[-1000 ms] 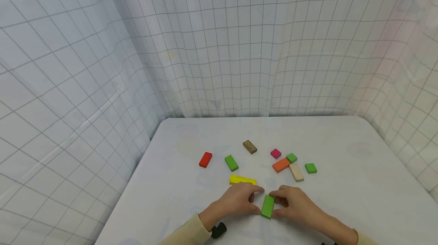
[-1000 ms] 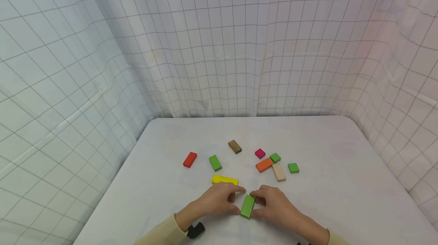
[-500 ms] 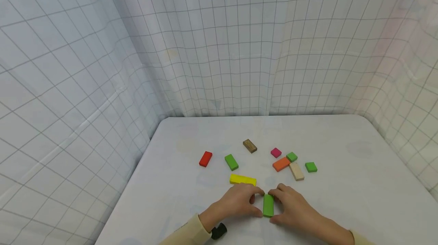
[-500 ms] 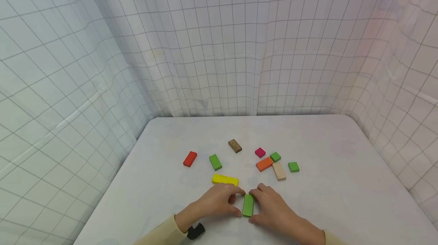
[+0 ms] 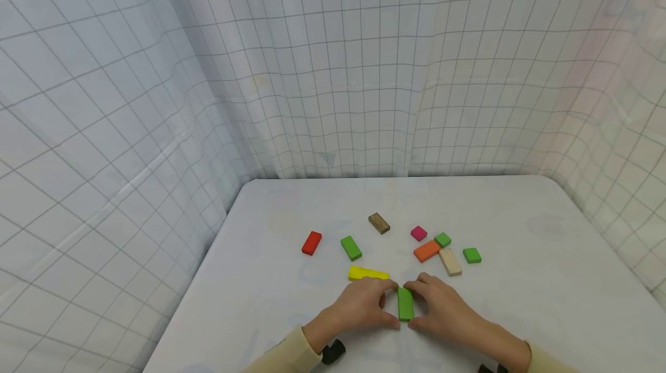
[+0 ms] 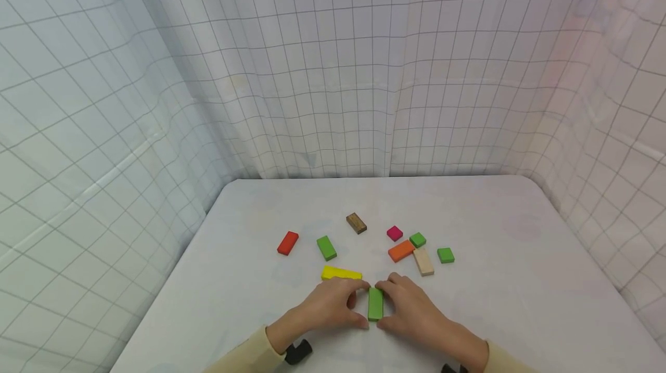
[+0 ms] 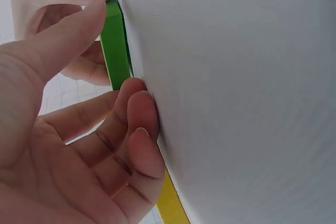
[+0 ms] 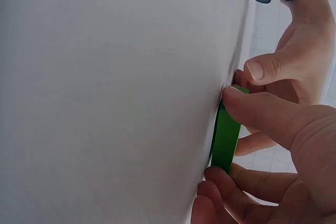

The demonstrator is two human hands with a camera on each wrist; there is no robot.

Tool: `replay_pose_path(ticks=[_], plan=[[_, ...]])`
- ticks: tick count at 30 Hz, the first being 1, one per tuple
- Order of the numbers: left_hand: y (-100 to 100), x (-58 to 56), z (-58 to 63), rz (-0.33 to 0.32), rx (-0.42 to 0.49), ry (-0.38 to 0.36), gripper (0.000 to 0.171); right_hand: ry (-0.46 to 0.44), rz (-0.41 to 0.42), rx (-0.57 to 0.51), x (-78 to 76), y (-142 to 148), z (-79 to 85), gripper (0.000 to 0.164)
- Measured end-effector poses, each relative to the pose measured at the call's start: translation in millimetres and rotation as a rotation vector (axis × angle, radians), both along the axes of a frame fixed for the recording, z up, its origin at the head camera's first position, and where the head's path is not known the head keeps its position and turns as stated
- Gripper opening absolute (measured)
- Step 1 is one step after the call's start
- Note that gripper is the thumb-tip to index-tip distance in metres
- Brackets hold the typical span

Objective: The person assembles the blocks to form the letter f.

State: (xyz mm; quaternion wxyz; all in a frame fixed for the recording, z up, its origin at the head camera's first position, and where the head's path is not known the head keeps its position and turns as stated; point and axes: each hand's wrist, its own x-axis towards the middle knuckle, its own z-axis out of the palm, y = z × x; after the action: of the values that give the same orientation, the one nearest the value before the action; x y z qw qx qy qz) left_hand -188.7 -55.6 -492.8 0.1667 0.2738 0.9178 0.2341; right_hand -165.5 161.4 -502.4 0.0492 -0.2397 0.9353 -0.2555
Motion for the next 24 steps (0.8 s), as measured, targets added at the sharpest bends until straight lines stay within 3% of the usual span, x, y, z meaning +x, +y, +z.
replay_pose_path(ticks=[11, 24], plan=[[4.2, 1.0, -0.6, 0.034, -0.041, 0.069, 0.064, 0.011, -0.004, 0.011, -7.0, -2.7, 0.2, 0.065], [5.7, 1.3, -1.6, 0.059, -0.040, 0.062, 0.060, 0.017, -0.025, 0.019, -6.8, -3.3, 0.2, 0.065]])
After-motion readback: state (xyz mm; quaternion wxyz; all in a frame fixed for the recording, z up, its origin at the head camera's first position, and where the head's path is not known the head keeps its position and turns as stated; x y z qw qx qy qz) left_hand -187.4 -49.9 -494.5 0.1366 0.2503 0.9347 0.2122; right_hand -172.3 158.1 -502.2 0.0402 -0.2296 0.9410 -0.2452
